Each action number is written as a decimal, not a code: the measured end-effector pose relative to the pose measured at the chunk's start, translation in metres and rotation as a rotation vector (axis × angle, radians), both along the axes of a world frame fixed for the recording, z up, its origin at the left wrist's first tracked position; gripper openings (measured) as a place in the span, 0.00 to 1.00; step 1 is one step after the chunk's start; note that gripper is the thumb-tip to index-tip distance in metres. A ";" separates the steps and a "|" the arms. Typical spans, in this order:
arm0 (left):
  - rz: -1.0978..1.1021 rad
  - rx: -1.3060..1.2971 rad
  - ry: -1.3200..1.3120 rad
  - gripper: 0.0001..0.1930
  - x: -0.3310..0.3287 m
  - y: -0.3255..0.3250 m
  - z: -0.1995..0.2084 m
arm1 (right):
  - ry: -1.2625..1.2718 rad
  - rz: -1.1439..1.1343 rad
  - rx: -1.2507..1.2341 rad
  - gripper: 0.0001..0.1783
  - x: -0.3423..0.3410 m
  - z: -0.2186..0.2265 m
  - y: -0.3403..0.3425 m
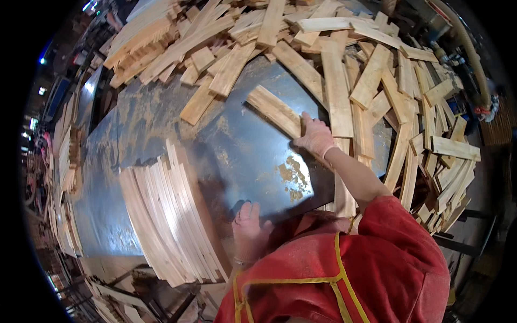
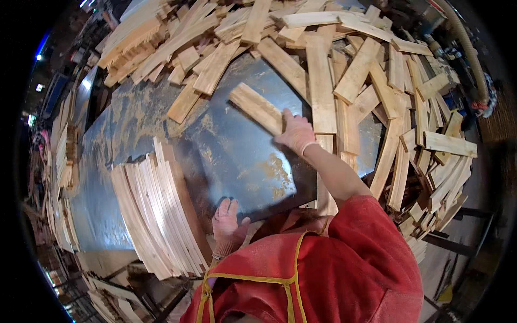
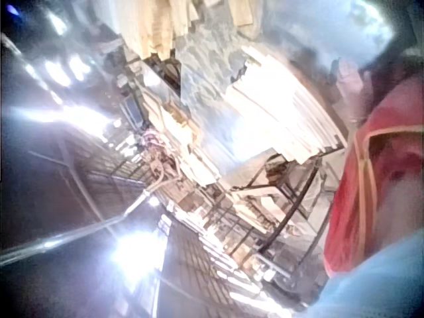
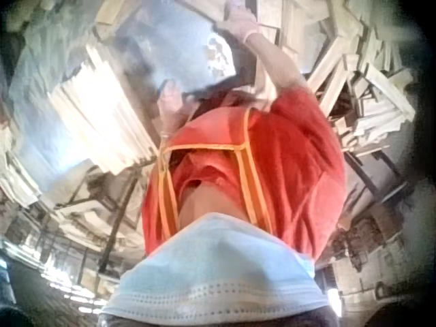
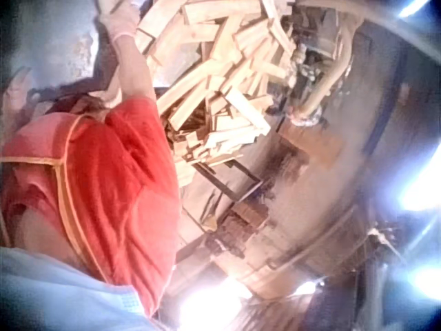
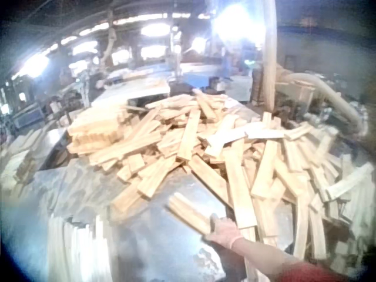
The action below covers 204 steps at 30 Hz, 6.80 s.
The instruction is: The person sorts through a large pile of wooden planks on a metal table, picking up individual pieces and stacking them into a neat pile. The person handles the wood by hand, repeatedly selecting planks from the disorganized pile and arranging them into a growing stack.
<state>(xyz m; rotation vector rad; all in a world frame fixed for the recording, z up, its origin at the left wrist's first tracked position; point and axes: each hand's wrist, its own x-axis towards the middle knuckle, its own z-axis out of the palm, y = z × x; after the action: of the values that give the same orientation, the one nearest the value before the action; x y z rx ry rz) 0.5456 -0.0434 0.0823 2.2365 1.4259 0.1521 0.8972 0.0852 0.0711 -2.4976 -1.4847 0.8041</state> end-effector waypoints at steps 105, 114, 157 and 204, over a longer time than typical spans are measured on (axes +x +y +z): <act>0.888 -0.841 -0.912 0.22 -0.027 -0.061 -0.015 | -0.566 0.579 -0.006 0.61 0.180 0.028 0.131; 1.148 -0.904 -1.427 0.22 -0.050 -0.072 0.001 | -0.289 0.937 -0.191 0.53 0.065 0.050 0.086; 0.603 0.191 -0.513 0.24 -0.095 -0.111 -0.031 | 0.862 0.983 0.159 0.23 -0.376 -0.185 -0.082; 0.234 0.321 0.326 0.42 -0.083 0.058 -0.049 | -0.116 -0.870 0.260 0.52 0.187 -0.039 0.030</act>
<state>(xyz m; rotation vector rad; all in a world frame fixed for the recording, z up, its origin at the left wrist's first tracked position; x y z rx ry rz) 0.4623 0.0147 0.0337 2.4228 1.9594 0.1015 1.0838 0.1156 0.0317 -2.6071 -0.3571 0.2842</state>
